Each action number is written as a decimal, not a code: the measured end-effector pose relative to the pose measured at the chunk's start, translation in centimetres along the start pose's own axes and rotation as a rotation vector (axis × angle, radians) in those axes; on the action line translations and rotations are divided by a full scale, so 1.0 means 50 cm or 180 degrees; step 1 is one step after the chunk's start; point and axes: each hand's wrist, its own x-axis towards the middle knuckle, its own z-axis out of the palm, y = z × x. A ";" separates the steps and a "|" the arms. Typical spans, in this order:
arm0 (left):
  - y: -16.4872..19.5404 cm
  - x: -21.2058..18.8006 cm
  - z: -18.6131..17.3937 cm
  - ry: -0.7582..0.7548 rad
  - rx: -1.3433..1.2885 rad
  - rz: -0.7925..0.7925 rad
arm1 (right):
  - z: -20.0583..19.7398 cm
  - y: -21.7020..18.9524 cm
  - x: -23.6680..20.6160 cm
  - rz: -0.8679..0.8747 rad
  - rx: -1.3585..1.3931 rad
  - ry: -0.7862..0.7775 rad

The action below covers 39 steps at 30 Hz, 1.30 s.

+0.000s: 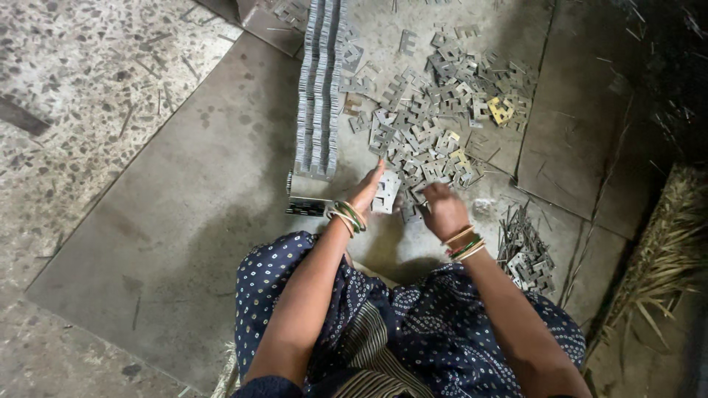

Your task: The person sits on the floor and repeatedly picks up small metal parts from a pile, separates them, and places them into a long metal tray. The person handles the parts one at a time and occasionally adjusts the tray.

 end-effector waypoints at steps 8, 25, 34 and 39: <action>-0.029 -0.046 0.019 -0.0191 -0.0770 0.0131 | 0.080 0.009 -0.033 -0.1018 -0.1124 0.0003; -0.078 -0.028 0.031 -0.0060 -0.0248 0.0079 | 0.031 0.096 -0.033 0.0776 -0.0089 -0.0091; -0.092 -0.006 0.014 0.0184 -0.0059 0.0202 | 0.057 0.107 -0.098 0.0858 -0.0395 -0.0358; -0.119 0.025 0.005 -0.0002 0.0893 0.0593 | 0.084 0.122 -0.135 -0.0209 -0.0559 0.0349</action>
